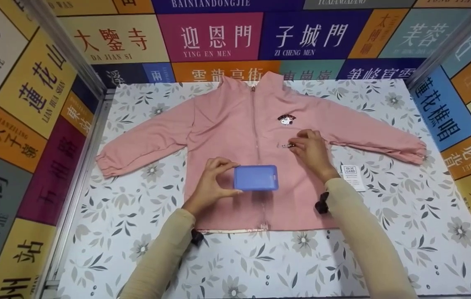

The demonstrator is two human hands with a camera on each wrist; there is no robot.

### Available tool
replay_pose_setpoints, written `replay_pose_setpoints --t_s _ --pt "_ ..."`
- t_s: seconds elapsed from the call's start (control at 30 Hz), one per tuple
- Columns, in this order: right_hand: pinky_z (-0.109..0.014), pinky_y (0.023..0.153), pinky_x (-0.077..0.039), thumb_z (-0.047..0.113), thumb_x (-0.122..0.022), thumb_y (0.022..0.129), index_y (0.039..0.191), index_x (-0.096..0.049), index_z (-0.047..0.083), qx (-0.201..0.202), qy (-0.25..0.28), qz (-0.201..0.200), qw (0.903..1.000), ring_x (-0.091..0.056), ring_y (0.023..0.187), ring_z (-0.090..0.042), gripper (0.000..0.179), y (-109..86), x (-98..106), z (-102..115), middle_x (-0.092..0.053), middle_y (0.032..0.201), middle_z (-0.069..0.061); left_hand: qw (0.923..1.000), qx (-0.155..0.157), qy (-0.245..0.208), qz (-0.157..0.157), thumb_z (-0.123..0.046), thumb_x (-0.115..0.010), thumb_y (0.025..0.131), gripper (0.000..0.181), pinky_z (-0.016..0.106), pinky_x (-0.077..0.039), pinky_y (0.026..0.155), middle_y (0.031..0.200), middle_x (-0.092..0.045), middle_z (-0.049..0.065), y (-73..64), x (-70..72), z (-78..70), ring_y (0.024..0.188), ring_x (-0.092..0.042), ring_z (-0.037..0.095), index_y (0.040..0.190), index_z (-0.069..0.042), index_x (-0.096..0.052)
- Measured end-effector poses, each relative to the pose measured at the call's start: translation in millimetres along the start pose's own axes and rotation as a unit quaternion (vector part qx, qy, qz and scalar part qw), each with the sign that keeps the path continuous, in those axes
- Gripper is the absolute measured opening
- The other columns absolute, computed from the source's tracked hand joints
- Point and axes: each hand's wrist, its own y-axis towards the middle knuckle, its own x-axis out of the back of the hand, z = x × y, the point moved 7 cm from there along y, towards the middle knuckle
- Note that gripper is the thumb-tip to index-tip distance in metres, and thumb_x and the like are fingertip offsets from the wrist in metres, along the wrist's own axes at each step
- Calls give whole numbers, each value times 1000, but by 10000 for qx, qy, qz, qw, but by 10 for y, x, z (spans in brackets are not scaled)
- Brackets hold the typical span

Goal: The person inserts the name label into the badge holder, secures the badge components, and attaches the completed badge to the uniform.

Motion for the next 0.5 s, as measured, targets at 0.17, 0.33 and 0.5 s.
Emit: replay_pose_setpoints --t_s 0.17,0.33,0.5 --pt "-50 102 -36 13 -77 85 115 -74 10 181 270 -320 9990 -48 117 -31 31 -15 88 134 -61 124 -15 10000 5 57 -27 -21 -97 56 75 44 -39 106 119 -60 2 21 21 -9 117 -42 20 125 -16 -68" --pt "-45 101 -36 12 -78 83 116 -73 8 576 723 -502 9945 -49 114 -33 33 -67 177 408 -63 121 -18 9999 15 123 -64 -21 -97 56 76 44 -39 106 120 -59 1 39 40 -14 118 -42 19 126 -19 -68" --pt "-39 98 -38 12 -75 86 117 -73 9 764 1100 -420 9901 -51 111 -30 31 -159 251 691 -65 118 -15 9999 9 140 -70 -23 -97 56 76 43 -39 107 121 -59 0 57 44 -21 119 -43 19 127 -24 -67"
